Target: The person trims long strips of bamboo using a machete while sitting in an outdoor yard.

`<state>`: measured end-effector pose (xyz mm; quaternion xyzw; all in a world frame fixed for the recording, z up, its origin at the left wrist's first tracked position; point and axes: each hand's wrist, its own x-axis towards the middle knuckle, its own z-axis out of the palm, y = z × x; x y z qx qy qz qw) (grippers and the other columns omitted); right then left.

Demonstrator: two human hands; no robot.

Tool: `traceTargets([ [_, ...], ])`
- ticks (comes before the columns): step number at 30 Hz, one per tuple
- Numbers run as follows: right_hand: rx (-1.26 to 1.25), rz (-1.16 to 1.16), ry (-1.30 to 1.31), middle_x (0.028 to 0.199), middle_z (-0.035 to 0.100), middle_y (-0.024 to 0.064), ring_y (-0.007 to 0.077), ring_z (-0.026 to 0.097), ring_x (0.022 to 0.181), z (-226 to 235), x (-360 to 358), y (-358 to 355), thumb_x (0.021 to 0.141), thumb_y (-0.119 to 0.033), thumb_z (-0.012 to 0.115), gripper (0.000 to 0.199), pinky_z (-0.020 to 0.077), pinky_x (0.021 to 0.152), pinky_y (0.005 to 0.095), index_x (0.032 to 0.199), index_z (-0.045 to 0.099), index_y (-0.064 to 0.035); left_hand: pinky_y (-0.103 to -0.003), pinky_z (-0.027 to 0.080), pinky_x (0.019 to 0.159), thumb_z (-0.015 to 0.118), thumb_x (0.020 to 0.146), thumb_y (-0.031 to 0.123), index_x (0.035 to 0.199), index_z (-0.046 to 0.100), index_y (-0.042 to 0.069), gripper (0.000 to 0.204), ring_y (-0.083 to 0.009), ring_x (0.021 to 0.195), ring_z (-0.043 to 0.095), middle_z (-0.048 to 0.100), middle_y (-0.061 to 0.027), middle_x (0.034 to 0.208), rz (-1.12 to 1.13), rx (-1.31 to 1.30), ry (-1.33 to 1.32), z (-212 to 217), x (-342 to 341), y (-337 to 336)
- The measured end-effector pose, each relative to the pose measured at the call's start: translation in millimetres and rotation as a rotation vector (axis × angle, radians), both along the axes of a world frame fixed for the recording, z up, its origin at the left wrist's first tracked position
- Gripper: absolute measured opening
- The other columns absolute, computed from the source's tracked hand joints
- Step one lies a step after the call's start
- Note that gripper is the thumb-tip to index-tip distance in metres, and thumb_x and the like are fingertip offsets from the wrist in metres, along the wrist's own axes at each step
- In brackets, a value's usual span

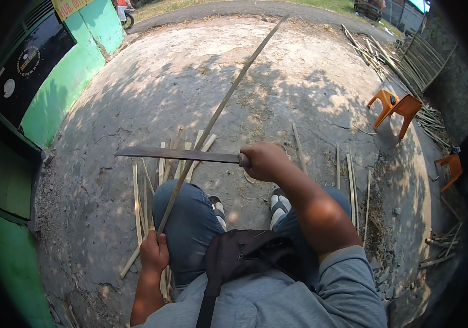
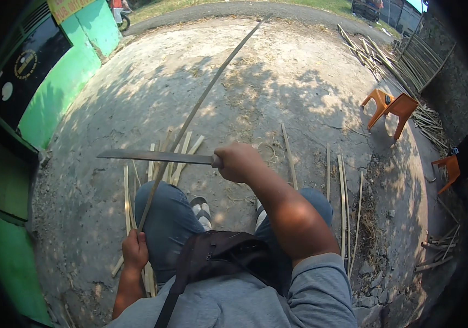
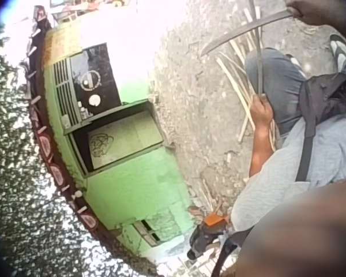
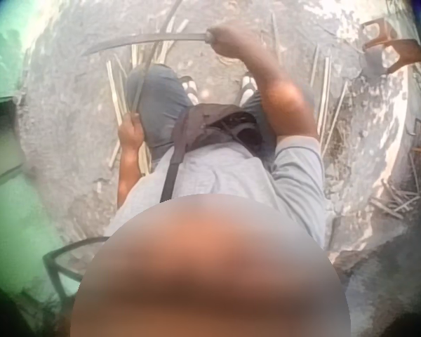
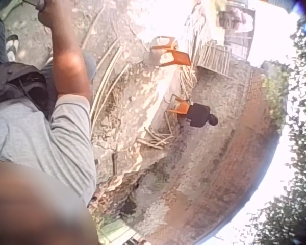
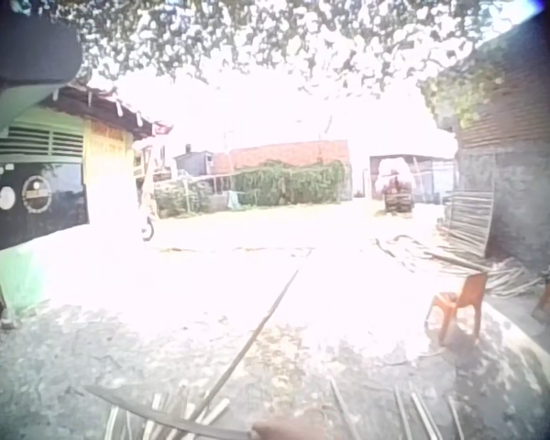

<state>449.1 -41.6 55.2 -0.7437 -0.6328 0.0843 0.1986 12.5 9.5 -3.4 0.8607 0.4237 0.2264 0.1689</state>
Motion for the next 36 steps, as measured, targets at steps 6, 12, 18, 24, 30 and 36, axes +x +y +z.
traceTargets([
  [6, 0.035, -0.051, -0.083, 0.081, 0.071, 0.0171, 0.0414, 0.070, 0.081, 3, -6, 9, 0.091, -0.028, 0.067, 0.016, 0.0557, 0.074, 0.0540, 0.088, 0.072, -0.0128, -0.054, 0.046, 0.057, 0.053, 0.110, 0.041, 0.085, 0.052, 0.002, 0.046, -0.0504, 0.066, 0.061, 0.058, -0.0248, 0.069, 0.008, 0.038, -0.023, -3, 1, -1],
  [12, 0.076, -0.343, 0.152, 0.093, 0.074, 0.0220, 0.0445, 0.070, 0.091, -8, 34, 6, 0.098, -0.030, 0.063, 0.023, 0.0555, 0.081, 0.0555, 0.096, 0.076, -0.0105, -0.053, 0.046, 0.057, 0.053, 0.109, 0.043, 0.085, 0.052, 0.002, 0.048, -0.0503, 0.066, 0.062, 0.058, -0.0239, 0.068, 0.035, 0.010, 0.015, 4, 5, -3],
  [18, 0.027, -0.135, 0.110, 0.089, 0.073, 0.0208, 0.0441, 0.070, 0.089, 6, 9, -2, 0.096, -0.028, 0.065, 0.020, 0.0560, 0.079, 0.0548, 0.096, 0.075, -0.0112, -0.054, 0.044, 0.060, 0.049, 0.110, 0.045, 0.085, 0.053, 0.001, 0.051, -0.0523, 0.069, 0.060, 0.057, -0.0263, 0.070, 0.039, -0.028, 0.033, -2, 2, -1],
  [24, -0.040, 0.126, -0.118, 0.084, 0.073, 0.0158, 0.0399, 0.072, 0.082, 12, -28, 7, 0.092, -0.028, 0.066, 0.017, 0.0565, 0.076, 0.0538, 0.089, 0.073, -0.0135, -0.053, 0.046, 0.058, 0.052, 0.110, 0.043, 0.083, 0.051, 0.002, 0.049, -0.0515, 0.067, 0.062, 0.058, -0.0253, 0.068, 0.028, -0.007, -0.021, 6, 4, -3],
  [30, 0.032, -0.227, 0.068, 0.089, 0.073, 0.0186, 0.0420, 0.071, 0.089, 0, 25, 6, 0.095, -0.029, 0.065, 0.019, 0.0563, 0.079, 0.0542, 0.095, 0.076, -0.0141, -0.054, 0.044, 0.060, 0.051, 0.110, 0.044, 0.085, 0.054, 0.001, 0.050, -0.0533, 0.068, 0.059, 0.056, -0.0264, 0.068, 0.050, -0.005, -0.017, -3, 4, -3],
  [36, 0.134, -0.170, 0.157, 0.083, 0.070, 0.0212, 0.0460, 0.068, 0.082, -7, 17, 0, 0.094, -0.026, 0.064, 0.018, 0.0541, 0.074, 0.0560, 0.093, 0.072, -0.0100, -0.054, 0.046, 0.056, 0.055, 0.108, 0.041, 0.085, 0.052, 0.002, 0.046, -0.0507, 0.064, 0.062, 0.058, -0.0251, 0.067, 0.034, 0.033, 0.031, -1, 0, 1],
])
